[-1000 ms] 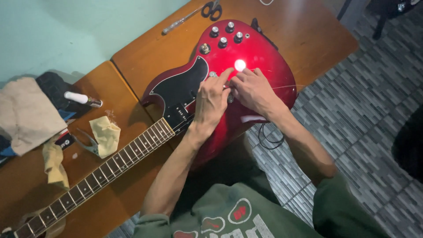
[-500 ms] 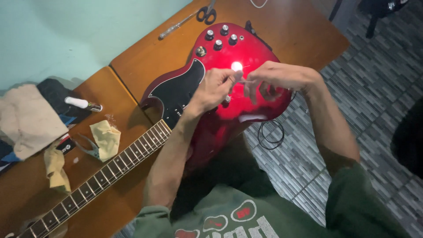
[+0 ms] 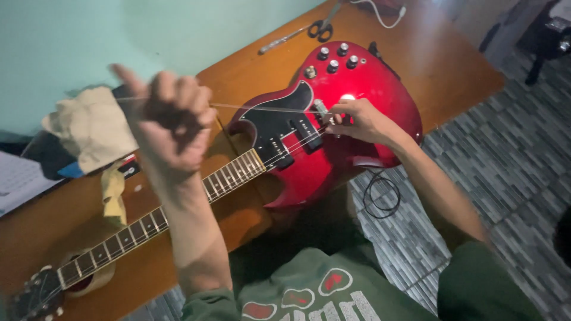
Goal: Replacing and winding new strings on an electric guitar at a workbench.
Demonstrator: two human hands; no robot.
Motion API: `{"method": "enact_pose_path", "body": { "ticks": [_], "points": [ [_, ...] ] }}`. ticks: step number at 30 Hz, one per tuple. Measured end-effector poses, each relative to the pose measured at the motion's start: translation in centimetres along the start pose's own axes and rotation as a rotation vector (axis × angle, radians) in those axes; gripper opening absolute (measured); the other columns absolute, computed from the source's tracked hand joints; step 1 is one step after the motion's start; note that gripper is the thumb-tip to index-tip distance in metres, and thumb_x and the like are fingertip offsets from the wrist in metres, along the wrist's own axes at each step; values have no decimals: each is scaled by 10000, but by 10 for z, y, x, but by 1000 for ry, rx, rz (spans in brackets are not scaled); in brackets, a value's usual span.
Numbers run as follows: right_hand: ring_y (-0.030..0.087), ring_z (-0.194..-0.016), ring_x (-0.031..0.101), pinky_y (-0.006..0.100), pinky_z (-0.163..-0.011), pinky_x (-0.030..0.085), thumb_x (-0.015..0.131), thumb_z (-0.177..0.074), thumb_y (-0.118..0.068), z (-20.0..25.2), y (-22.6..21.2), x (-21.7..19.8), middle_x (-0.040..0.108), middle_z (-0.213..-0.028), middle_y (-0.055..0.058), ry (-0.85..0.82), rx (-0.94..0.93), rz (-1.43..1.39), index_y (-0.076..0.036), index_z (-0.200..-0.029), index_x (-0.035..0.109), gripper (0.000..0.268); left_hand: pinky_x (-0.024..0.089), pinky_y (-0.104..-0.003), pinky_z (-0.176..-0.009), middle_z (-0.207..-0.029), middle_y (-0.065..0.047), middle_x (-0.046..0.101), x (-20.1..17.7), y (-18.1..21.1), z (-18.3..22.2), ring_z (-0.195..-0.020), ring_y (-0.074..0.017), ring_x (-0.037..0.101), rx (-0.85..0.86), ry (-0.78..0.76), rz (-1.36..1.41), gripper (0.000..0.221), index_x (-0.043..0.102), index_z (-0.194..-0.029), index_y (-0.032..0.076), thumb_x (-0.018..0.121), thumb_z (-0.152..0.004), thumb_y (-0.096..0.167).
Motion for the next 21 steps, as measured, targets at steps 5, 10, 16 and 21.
{"method": "enact_pose_path", "body": {
  "ticks": [5,10,16,21],
  "points": [
    [170,-560,672,287,-475,497,658,-1022,-194,-8,1,2,747,-761,98,67,31,182,-16,-989,760,207,239,-283,-479,-555,26,259,-59,79,60,-482,-140,270,253,45,445,504,293,-638,154,389,-1033,451],
    [293,-849,603,433,-649,469,605,-1047,-476,-18,-42,7,670,-925,67,150,78,693,-224,-969,770,312,205,-246,-557,-680,2,257,-115,105,129,-632,-135,251,386,129,426,491,329,-646,115,389,-1068,358],
    [270,-714,650,413,-574,507,543,-1014,-42,-83,-197,114,679,-897,112,-169,-309,274,-73,-1053,610,83,224,-203,-520,-722,75,284,-177,68,167,-626,-74,257,468,271,352,300,405,-778,203,388,-1004,400],
    [283,-461,564,445,-465,425,533,-1024,-148,-113,-214,181,620,-621,56,-240,-434,300,-174,-974,564,64,182,-202,-418,-695,71,271,-210,100,221,-562,-77,268,764,455,328,431,430,-793,190,459,-943,593]
  ]
}}
Point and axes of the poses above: each hand's wrist, its own z-axis away from the middle knuckle, its own x-axis out of the palm, y = z × x, the point moved 6 cm from there along -z, towards the middle knuckle
